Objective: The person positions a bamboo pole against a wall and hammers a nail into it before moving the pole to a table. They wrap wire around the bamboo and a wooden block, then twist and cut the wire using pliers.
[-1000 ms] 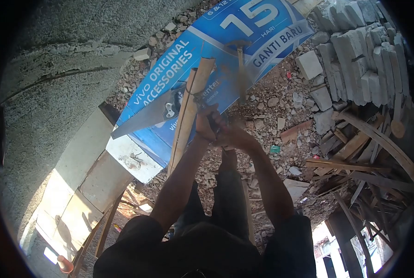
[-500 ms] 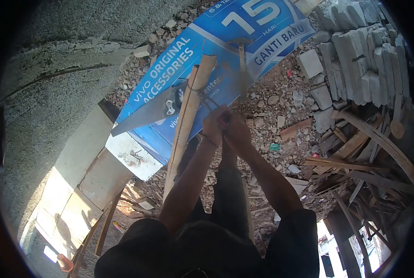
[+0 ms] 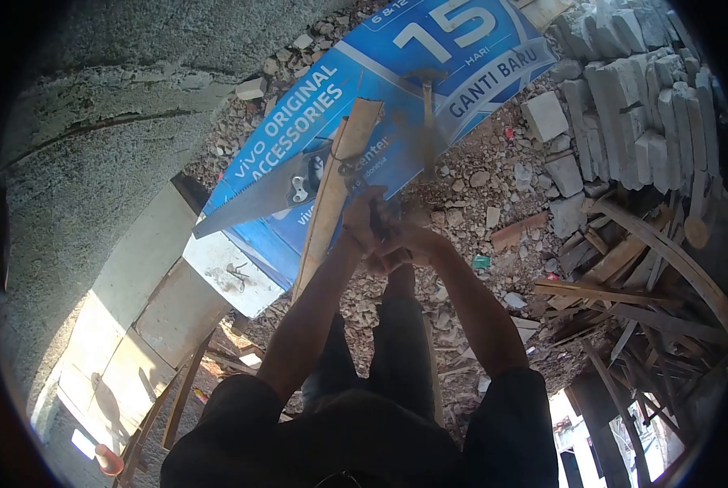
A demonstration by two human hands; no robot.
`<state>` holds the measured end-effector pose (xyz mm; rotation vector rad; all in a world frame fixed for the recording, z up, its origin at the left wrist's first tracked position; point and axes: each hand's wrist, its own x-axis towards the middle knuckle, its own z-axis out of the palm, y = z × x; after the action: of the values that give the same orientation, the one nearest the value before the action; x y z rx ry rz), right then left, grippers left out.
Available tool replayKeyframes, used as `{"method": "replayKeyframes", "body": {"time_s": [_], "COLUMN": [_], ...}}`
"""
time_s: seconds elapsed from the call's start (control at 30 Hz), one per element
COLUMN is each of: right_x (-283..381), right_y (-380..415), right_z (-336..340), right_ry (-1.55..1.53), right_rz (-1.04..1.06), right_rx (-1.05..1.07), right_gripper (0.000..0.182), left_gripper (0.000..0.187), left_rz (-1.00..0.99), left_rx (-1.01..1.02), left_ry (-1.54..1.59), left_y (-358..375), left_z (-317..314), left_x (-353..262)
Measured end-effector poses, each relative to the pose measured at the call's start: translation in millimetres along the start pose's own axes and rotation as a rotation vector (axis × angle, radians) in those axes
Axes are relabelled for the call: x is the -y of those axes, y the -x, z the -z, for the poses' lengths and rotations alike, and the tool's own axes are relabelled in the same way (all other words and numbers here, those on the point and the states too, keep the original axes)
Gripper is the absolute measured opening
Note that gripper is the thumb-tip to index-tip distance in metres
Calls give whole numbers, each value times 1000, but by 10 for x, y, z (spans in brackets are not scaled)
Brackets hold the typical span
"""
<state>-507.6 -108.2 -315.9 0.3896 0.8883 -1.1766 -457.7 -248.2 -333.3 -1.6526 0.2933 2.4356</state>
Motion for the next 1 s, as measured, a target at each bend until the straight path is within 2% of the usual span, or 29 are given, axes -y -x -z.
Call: {"method": "replayKeyframes", "body": {"time_s": [0.03,0.13,0.17,0.2,0.23,0.27,0.33,0.37,0.43,0.47,0.53,0.57,0.63,0.67,0.73,0.77,0.83,0.87,0.93,0.97,1.0], "right_x": [-96,-290,-401,-480,-431,-424,-434,-435,-433,-405,-238,-166,-21,3,30,30,52,34,-25,-30,-31], "right_y": [-28,-99,-195,-254,-193,-174,-179,-185,-134,-92,33,84,174,201,210,208,285,298,374,436,496], "right_z": [-99,-326,-301,-306,-474,-545,-627,-647,-650,-625,-664,-676,-640,-561,-451,-442,-506,-504,-513,-553,-622], "right_ry": [-75,-203,-56,89,125,125,360,371,441,446,161,165,85,88,50,60,-56,-59,-261,-254,-166], "right_rz": [-39,-67,-70,-73,11,13,111,104,146,144,-24,-27,-170,-169,-237,-245,-249,-250,-267,-275,-250], "right_rx": [-11,54,-17,-90,-245,-248,-493,-491,-535,-545,-236,-239,-129,-135,-6,-5,30,17,56,43,-53], "right_gripper": [8,14,15,16,13,13,13,13,9,9,6,6,9,9,9,9,11,11,11,11,9], "left_gripper": [27,28,28,24,20,20,11,11,26,26,39,39,53,68,80,80,88,88,85,68,68], "left_rz": [71,159,154,188,229,231,-11,-14,-67,-62,-144,-142,-431,-753,-1257,-1256,-786,-782,-562,-566,-573], "left_rx": [103,158,162,285,404,408,324,323,206,214,58,59,-106,-278,-293,-302,123,136,195,41,47], "left_ry": [26,17,22,40,58,56,-174,-163,-188,-184,-390,-385,-852,-985,-1430,-1421,-1514,-1507,-1450,-1463,-1455], "left_y": [24,120,71,-47,-61,-100,-115,-117,-129,-118,24,110,273,249,72,-83,-442,-554,-560,-455,-476], "left_z": [63,132,192,338,401,421,394,398,370,364,420,507,764,948,1121,1138,1111,1083,958,886,870], "left_x": [-27,-106,-146,-133,-117,-92,-71,-59,10,42,39,-26,-264,-311,-524,-587,-658,-648,-542,-423,-306]}}
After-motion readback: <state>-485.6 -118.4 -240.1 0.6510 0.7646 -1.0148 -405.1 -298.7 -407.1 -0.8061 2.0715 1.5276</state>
